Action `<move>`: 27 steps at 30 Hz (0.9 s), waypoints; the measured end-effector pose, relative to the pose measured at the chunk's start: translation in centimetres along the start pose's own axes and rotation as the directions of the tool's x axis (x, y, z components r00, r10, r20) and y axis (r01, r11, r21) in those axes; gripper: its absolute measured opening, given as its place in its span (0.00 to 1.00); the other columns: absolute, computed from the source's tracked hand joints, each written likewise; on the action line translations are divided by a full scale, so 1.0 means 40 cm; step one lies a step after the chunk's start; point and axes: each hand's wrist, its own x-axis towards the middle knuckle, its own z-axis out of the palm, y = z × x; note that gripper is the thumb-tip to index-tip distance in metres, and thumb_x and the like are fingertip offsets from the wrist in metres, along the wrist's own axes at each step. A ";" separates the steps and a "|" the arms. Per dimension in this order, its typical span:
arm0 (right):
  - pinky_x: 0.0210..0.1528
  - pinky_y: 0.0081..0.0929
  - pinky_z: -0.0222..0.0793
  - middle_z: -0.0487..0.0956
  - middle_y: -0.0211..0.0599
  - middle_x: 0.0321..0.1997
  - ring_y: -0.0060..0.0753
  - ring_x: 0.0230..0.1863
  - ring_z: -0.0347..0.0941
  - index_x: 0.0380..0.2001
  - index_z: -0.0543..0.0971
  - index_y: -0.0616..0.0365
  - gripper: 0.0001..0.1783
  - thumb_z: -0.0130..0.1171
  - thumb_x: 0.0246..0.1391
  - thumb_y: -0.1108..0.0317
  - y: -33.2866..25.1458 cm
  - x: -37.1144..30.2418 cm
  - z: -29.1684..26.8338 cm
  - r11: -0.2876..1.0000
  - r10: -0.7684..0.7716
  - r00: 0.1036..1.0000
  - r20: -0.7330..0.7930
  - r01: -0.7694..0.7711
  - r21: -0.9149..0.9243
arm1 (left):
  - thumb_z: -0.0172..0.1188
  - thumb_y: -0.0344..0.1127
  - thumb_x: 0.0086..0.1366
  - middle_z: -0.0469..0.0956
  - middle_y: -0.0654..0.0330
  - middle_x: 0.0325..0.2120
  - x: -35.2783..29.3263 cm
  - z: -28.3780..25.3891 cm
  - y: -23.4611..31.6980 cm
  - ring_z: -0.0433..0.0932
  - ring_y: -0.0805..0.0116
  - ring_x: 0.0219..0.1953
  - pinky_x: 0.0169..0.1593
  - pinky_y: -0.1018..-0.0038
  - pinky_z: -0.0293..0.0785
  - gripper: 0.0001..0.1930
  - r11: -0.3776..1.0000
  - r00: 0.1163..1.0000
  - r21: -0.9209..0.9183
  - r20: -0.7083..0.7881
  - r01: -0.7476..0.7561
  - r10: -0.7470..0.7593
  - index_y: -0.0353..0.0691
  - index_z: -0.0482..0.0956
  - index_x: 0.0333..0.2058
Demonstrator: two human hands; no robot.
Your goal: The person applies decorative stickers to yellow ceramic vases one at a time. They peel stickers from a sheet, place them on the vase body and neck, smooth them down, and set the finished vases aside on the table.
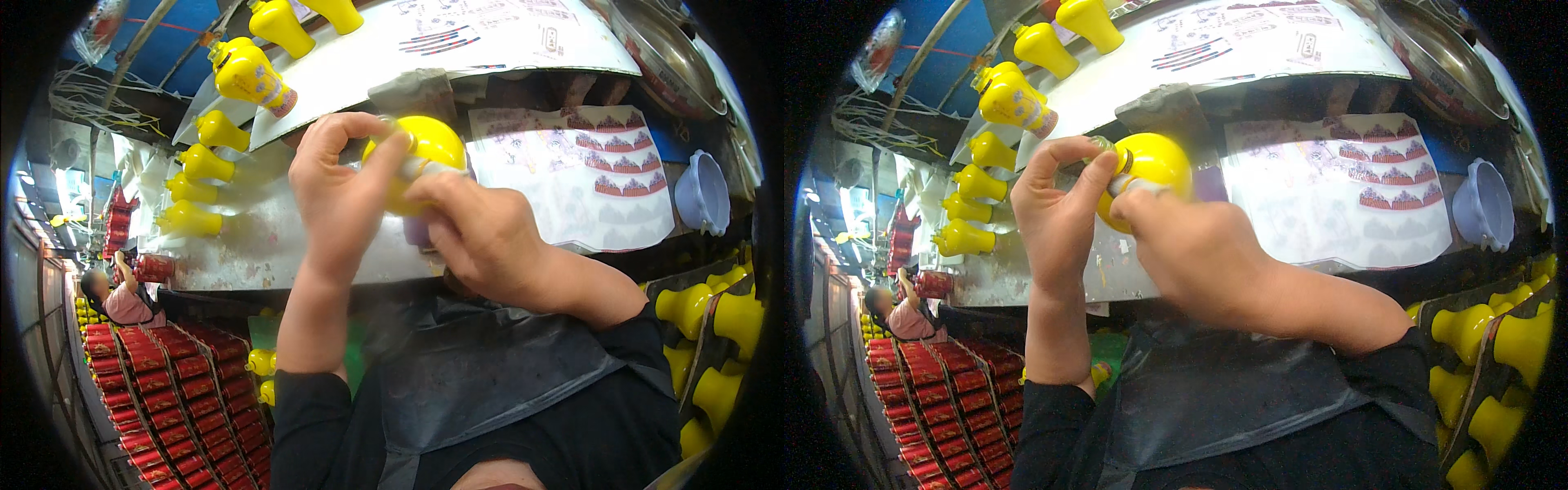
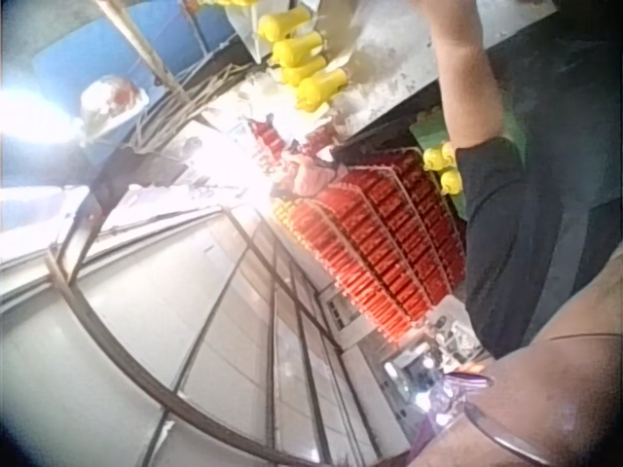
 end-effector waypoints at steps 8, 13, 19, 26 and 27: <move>0.25 0.15 0.69 0.78 0.34 0.39 0.14 0.24 0.73 0.52 0.72 0.61 0.12 0.53 0.66 0.74 0.015 0.032 -0.039 0.791 0.377 0.926 0.000 -0.322 0.520 | 0.70 0.23 0.61 0.83 0.57 0.42 -0.019 -0.015 -0.001 0.79 0.70 0.47 0.54 0.74 0.75 0.09 0.947 0.990 -0.298 0.108 0.120 -0.091 0.35 0.82 0.40; 0.24 0.12 0.69 0.76 0.35 0.41 0.13 0.22 0.71 0.54 0.71 0.62 0.16 0.54 0.66 0.69 0.040 0.055 -0.049 0.749 0.425 0.904 0.050 -0.382 0.541 | 0.73 0.23 0.57 0.84 0.57 0.40 -0.012 -0.012 -0.014 0.79 0.68 0.45 0.52 0.72 0.74 0.11 0.994 0.991 0.002 0.082 -0.109 0.108 0.36 0.83 0.38; 0.21 0.11 0.68 0.77 0.35 0.36 0.13 0.19 0.71 0.55 0.71 0.62 0.20 0.55 0.65 0.62 0.057 0.084 -0.077 0.686 0.449 0.882 0.143 -0.443 0.578 | 0.74 0.24 0.51 0.85 0.61 0.35 -0.010 -0.008 -0.005 0.79 0.67 0.43 0.50 0.70 0.73 0.11 0.986 0.991 -0.154 0.104 -0.066 0.082 0.39 0.83 0.34; 0.20 0.11 0.70 0.78 0.30 0.31 0.13 0.18 0.73 0.55 0.71 0.61 0.20 0.55 0.67 0.59 0.085 0.129 -0.085 0.661 0.383 0.877 0.291 -0.480 0.576 | 0.75 0.26 0.51 0.86 0.63 0.37 0.000 0.003 -0.002 0.80 0.66 0.45 0.55 0.67 0.68 0.11 0.962 0.951 0.023 0.163 -0.271 0.264 0.42 0.84 0.34; 0.20 0.11 0.70 0.78 0.29 0.30 0.13 0.18 0.73 0.55 0.72 0.60 0.20 0.55 0.67 0.59 0.087 0.129 -0.083 0.645 0.397 0.862 0.316 -0.507 0.572 | 0.75 0.27 0.51 0.86 0.63 0.37 0.000 -0.002 -0.001 0.80 0.66 0.45 0.55 0.66 0.67 0.11 0.938 0.938 0.111 0.158 -0.329 0.310 0.43 0.84 0.34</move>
